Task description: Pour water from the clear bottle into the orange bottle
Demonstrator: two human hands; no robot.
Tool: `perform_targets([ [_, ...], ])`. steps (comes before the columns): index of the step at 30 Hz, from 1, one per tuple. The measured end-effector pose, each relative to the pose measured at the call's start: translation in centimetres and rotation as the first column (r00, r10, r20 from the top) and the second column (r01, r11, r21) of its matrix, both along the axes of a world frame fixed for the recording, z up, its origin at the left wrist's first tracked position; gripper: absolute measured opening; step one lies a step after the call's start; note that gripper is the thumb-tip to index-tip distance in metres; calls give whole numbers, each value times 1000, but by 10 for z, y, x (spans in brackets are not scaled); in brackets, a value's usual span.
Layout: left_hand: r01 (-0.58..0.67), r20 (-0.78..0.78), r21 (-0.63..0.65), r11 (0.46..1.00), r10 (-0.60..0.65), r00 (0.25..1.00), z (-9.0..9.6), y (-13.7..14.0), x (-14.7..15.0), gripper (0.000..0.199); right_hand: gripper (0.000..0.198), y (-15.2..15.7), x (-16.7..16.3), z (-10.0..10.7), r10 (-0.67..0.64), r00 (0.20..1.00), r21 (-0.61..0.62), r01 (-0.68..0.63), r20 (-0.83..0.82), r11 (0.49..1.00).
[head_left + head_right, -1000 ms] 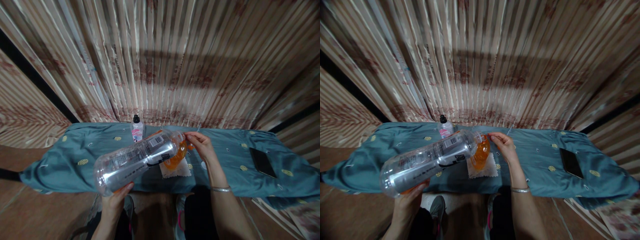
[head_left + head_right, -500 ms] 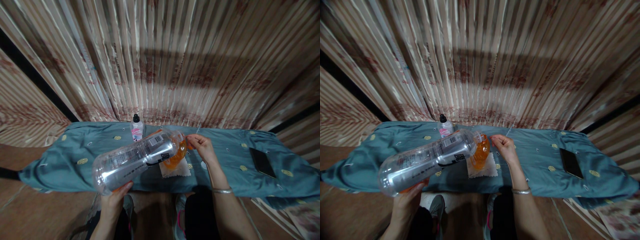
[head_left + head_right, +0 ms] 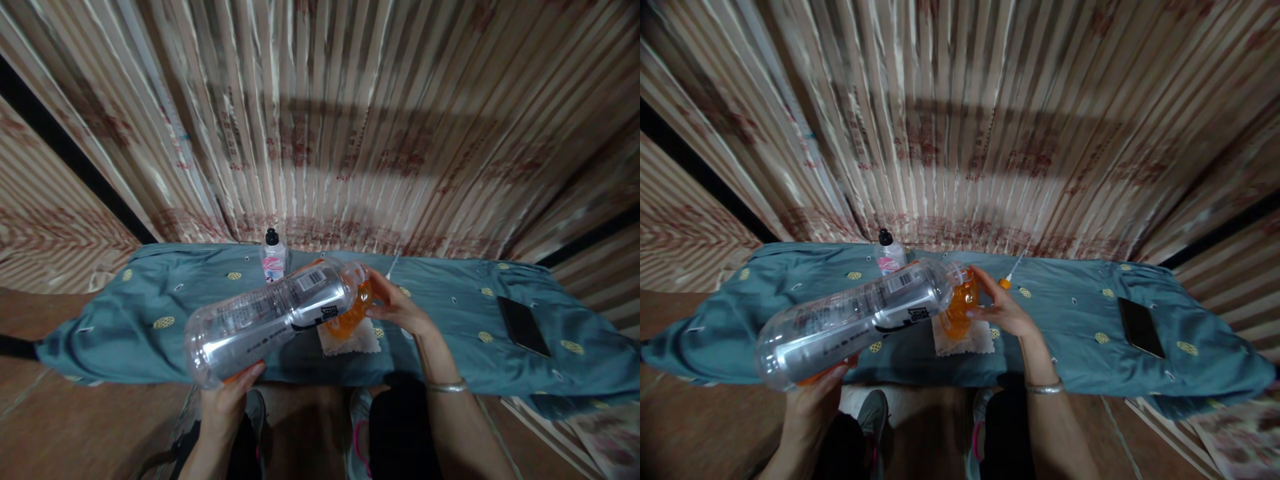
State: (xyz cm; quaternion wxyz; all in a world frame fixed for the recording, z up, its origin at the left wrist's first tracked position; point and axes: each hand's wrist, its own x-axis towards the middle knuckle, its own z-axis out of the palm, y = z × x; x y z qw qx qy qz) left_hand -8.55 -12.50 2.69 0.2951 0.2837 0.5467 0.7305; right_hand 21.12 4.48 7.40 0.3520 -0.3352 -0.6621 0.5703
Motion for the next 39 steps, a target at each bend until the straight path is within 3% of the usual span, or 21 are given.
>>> perform_targets([
  [4, 75, 59, 33, 997, -77, 995, 5, 1, 2, 30, 98, -2, -8, -1, 22, 998, 63, -25, 56, 998],
  [9, 66, 50, 24, 998, -67, 997, 7, 2, 2, 28, 105, -3, -15, -3, -4, 998, 95, -2, 63, 995],
  [14, 29, -44, -19, 999, -30, 999, 5, 1, -1, 30, 97, -3, -18, -2, -12, 998, 134, 3, 68, 991],
  [19, 73, 13, 31, 997, -74, 997, 1, 0, -2, 28, 88, -4, -19, -3, -32, 995, 166, 17, 90, 986],
  [28, 73, 10, 29, 997, -73, 997, -6, -1, -5, 26, 91, -6, -21, 2, -74, 988, 175, 50, 137, 983],
  [39, 56, 70, 19, 998, -57, 996, 10, -2, 5, 32, 88, -7, -20, 0, -82, 984, 171, 55, 156, 984],
])
